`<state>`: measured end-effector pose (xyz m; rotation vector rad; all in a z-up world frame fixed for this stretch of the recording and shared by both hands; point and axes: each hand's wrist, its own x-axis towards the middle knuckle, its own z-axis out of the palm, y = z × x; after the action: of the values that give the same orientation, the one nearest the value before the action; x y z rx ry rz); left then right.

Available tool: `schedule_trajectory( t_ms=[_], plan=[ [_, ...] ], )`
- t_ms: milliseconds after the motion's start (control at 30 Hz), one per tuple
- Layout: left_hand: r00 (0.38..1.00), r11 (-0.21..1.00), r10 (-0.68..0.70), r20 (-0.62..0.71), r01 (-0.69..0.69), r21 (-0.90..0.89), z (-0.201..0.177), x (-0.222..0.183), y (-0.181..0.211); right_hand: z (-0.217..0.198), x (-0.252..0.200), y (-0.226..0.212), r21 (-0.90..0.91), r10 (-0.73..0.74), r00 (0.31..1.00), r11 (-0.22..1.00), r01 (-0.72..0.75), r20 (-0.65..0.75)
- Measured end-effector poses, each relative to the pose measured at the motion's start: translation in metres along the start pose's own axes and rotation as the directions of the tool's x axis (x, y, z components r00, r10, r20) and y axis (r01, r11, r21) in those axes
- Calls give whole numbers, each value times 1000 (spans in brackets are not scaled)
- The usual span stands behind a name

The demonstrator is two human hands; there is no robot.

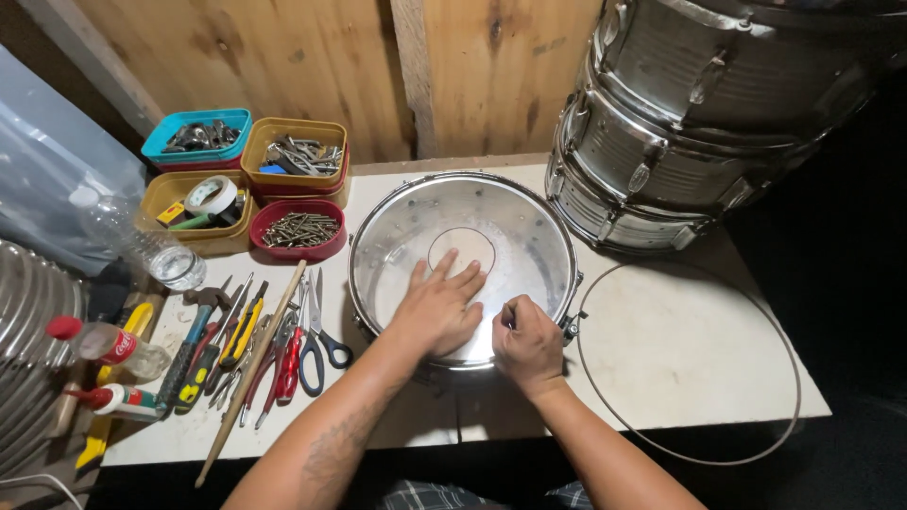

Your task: Repairing and tuning a snare drum by adjusting the drumhead, dampening ring, and snare wires

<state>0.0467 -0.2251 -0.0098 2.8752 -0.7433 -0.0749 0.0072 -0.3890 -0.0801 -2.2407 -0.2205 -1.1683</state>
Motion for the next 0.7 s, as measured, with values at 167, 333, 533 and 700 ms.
schedule_trajectory(
  t_ms=[167,333,533,700],
  plan=[
    [975,987,-135,-174,147,57,-6,-24,-31,6,-5,8,3,53,999,999,-53,2],
    [616,996,93,-782,-64,67,32,-42,-19,-2,10,29,169,367,911,902,-398,191],
    [489,856,306,-817,-516,12,4,-86,76,-66,53,-41,605,612,387,-193,-773,690],
    [534,878,259,-805,-477,-34,2,-79,99,-108,55,-83,527,574,304,-271,-806,760]
  ],
)
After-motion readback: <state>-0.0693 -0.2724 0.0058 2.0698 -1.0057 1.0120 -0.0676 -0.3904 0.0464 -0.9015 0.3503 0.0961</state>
